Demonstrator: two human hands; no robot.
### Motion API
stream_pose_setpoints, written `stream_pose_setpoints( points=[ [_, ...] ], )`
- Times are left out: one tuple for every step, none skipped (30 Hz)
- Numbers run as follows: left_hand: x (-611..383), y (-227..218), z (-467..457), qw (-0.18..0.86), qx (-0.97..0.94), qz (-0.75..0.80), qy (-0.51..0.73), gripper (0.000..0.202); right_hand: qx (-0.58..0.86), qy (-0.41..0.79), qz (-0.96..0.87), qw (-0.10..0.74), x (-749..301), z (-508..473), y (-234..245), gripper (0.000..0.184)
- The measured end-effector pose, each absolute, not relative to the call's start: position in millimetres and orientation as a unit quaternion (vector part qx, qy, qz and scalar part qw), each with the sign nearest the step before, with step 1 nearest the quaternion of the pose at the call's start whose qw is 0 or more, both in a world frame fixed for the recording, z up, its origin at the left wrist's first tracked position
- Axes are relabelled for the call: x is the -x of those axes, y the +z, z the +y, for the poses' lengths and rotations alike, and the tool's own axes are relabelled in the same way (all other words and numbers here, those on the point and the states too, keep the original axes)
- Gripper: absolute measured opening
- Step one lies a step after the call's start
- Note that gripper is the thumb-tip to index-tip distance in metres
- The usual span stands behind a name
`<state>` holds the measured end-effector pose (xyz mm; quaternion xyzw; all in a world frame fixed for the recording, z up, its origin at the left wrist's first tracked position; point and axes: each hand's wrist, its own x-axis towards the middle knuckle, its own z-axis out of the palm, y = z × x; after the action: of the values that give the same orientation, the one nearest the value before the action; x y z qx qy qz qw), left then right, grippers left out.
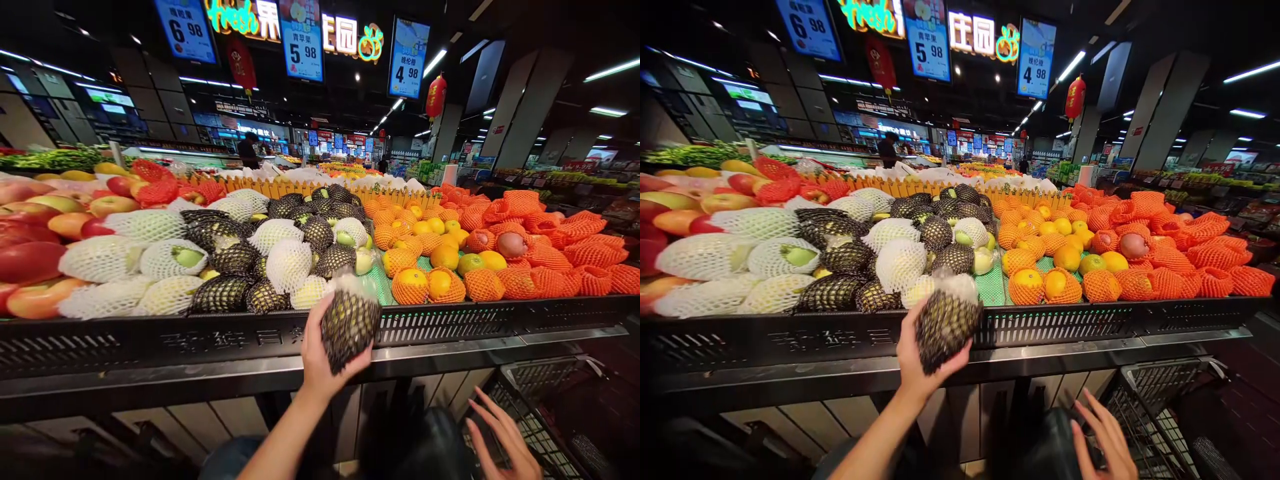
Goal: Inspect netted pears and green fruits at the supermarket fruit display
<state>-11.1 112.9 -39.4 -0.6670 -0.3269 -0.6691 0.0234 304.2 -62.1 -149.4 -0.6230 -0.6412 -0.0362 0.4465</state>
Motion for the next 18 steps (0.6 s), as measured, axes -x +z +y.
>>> stream_pose_setpoints(
  points=[
    [11.8, -57.3, 96.6, -0.022, 0.653, -0.34, -0.677, 0.088, 0.588, 0.004, -0.666, 0.459, -286.0, -52.2, -136.8, 0.027],
    [11.9, -74.4, 82.0, -0.056, 0.645, -0.348, -0.678, 0.089, 0.562, 0.06, -0.682, 0.465, -268.7, -43.0, -122.8, 0.027],
    [11.7, -90.0, 69.7, -0.079, 0.643, -0.347, -0.678, 0.089, 0.528, 0.111, -0.699, 0.47, -252.5, -34.7, -107.8, 0.027],
    [11.6, -103.4, 59.9, -0.095, 0.646, -0.342, -0.675, 0.09, 0.488, 0.152, -0.708, 0.487, -237.3, -27.1, -92.3, 0.026],
    [11.7, -114.4, 52.6, -0.104, 0.651, -0.334, -0.673, 0.092, 0.458, 0.182, -0.706, 0.508, -223.0, -19.9, -77.0, 0.026],
    [12.4, -122.9, 47.6, -0.11, 0.658, -0.321, -0.672, 0.093, 0.419, 0.191, -0.713, 0.529, -209.5, -13.1, -62.8, 0.027],
    [13.8, -128.9, 44.4, -0.115, 0.664, -0.307, -0.672, 0.095, 0.384, 0.184, -0.716, 0.553, -196.7, -6.6, -50.4, 0.027],
    [15.9, -132.8, 42.5, -0.123, 0.669, -0.292, -0.673, 0.097, 0.362, 0.186, -0.714, 0.57, -184.8, -0.7, -40.4, 0.028],
    [18.7, -134.6, 41.6, -0.132, 0.673, -0.279, -0.672, 0.097, 0.35, 0.198, -0.707, 0.581, -173.8, 4.5, -33.2, 0.028],
    [22.2, -134.6, 41.1, -0.144, 0.677, -0.268, -0.67, 0.097, 0.344, 0.219, -0.699, 0.587, -164.1, 8.8, -28.9, 0.026],
    [26.1, -133.2, 40.7, -0.155, 0.682, -0.258, -0.667, 0.096, 0.34, 0.25, -0.691, 0.586, -155.9, 11.9, -27.0, 0.023],
    [30.0, -130.5, 40.2, -0.165, 0.687, -0.25, -0.662, 0.096, 0.334, 0.279, -0.685, 0.584, -149.4, 13.8, -27.3, 0.02],
    [33.5, -126.9, 39.5, -0.174, 0.69, -0.246, -0.658, 0.095, 0.324, 0.301, -0.681, 0.583, -144.6, 14.6, -29.2, 0.017],
    [36.4, -122.8, 38.6, -0.182, 0.691, -0.245, -0.656, 0.095, 0.311, 0.315, -0.681, 0.584, -141.5, 14.4, -32.0, 0.016],
    [38.1, -118.3, 37.5, -0.189, 0.684, -0.246, -0.66, 0.096, 0.298, 0.321, -0.68, 0.588, -139.9, 13.4, -35.5, 0.016],
    [38.7, -113.8, 36.2, -0.201, 0.67, -0.248, -0.67, 0.097, 0.287, 0.32, -0.679, 0.595, -139.7, 11.9, -39.5, 0.017],
    [38.2, -109.6, 34.8, -0.221, 0.65, -0.248, -0.684, 0.096, 0.279, 0.317, -0.674, 0.606, -140.7, 10.0, -43.7, 0.02],
    [36.7, -105.9, 33.4, -0.246, 0.626, -0.242, -0.699, 0.094, 0.273, 0.319, -0.669, 0.614, -142.7, 8.1, -48.5, 0.024]
  ],
)
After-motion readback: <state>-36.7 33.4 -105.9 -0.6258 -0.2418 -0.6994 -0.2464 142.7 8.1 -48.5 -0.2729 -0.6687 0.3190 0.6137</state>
